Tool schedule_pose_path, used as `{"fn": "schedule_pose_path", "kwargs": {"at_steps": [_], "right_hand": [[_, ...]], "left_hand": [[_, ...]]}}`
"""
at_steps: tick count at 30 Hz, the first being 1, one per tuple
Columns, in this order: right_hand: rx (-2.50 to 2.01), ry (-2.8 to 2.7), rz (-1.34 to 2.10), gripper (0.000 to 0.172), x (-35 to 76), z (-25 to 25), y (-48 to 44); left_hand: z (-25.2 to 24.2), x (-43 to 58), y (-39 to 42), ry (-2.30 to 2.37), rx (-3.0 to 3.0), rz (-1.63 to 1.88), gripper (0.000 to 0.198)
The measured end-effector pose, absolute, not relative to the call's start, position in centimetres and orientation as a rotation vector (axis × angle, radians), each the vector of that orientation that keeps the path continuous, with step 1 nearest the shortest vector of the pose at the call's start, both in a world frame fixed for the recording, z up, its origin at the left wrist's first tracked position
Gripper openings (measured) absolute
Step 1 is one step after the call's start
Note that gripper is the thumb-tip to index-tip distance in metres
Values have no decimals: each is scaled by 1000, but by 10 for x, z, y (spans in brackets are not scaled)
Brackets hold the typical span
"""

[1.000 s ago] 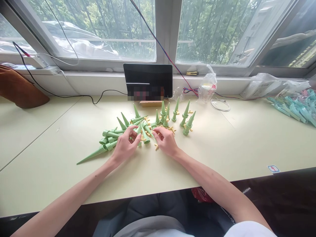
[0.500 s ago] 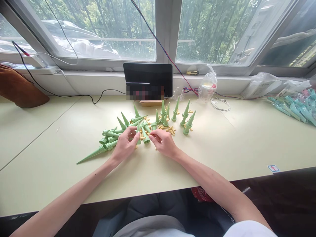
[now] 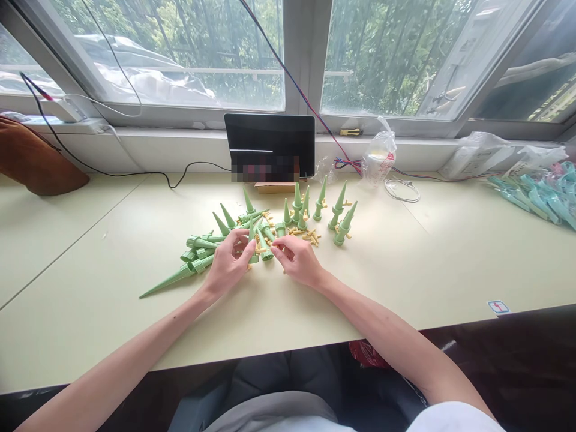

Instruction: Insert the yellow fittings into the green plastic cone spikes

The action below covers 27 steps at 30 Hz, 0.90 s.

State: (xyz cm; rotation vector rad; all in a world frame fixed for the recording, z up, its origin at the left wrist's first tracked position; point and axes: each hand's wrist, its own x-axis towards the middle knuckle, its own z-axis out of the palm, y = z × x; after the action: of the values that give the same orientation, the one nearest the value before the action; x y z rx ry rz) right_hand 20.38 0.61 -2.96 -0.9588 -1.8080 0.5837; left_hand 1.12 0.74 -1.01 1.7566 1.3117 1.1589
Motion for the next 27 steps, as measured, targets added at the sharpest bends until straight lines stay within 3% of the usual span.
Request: {"fn": "schedule_pose_path", "kwargs": {"at_steps": [27], "right_hand": [[-865, -1838, 594, 18, 205, -36, 8]], "left_hand": [[-11, 12, 4, 1169, 1675, 1099, 28]]}}
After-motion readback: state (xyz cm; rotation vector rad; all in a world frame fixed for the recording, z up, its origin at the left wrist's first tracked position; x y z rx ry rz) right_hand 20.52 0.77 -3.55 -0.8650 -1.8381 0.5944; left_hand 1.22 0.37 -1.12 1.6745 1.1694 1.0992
